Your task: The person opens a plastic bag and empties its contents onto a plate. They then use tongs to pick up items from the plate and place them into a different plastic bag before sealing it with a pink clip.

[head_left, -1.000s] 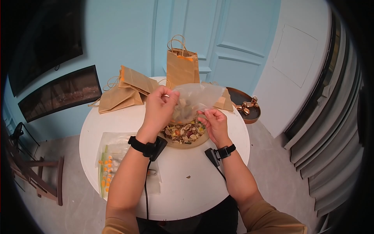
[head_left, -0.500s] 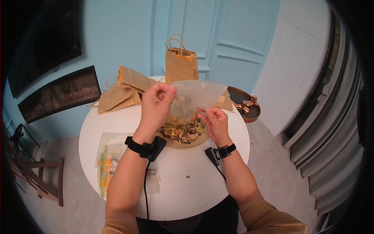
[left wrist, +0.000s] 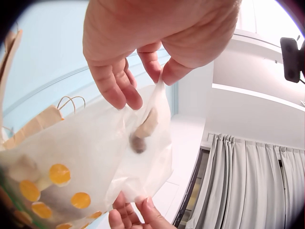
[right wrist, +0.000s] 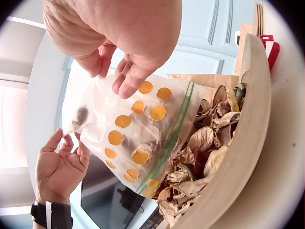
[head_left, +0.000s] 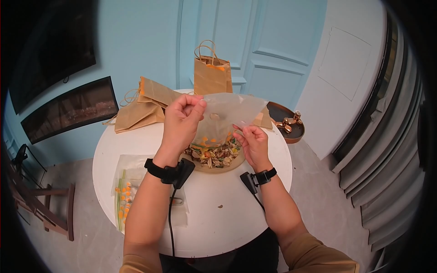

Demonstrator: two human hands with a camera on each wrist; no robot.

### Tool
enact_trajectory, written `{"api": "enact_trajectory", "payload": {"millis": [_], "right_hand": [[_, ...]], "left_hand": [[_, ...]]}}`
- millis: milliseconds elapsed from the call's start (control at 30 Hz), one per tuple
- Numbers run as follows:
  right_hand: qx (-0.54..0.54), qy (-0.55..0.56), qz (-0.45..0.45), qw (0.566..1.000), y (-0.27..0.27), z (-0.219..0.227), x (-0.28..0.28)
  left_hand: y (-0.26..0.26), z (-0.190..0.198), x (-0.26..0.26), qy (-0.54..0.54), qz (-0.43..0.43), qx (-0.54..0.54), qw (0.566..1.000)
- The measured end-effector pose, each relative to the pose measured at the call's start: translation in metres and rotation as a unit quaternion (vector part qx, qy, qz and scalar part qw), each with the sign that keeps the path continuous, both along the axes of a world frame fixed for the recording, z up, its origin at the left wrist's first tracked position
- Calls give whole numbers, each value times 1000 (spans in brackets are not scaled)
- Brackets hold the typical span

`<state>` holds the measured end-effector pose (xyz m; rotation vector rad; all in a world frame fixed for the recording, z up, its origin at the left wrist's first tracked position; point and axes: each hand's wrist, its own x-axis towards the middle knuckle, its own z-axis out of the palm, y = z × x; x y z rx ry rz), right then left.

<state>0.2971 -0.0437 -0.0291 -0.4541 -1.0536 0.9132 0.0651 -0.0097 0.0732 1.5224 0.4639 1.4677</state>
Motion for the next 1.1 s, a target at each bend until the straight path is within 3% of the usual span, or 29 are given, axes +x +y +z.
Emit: {"api": "enact_trajectory", "payload": {"millis": [167,367,467,567,1100], "right_hand": [[2,11,5,1000,-2,3,-2],[-2,15,6,1000,-2,4,-2],[-3,14,4,1000,-3,5,-4],[-4,15,2,1000,-2,3,-3],[28,-18,35,999,-8,9,-6]], "left_hand": [[-2,2,0,18,13,14,1000],[3,0,-8,125,34,8,992],[3,0,-6,92,34,14,995],[-4,4,-5,25,-18,-5,1000],[-5,7,-4,-56,-43,31,997]]}}
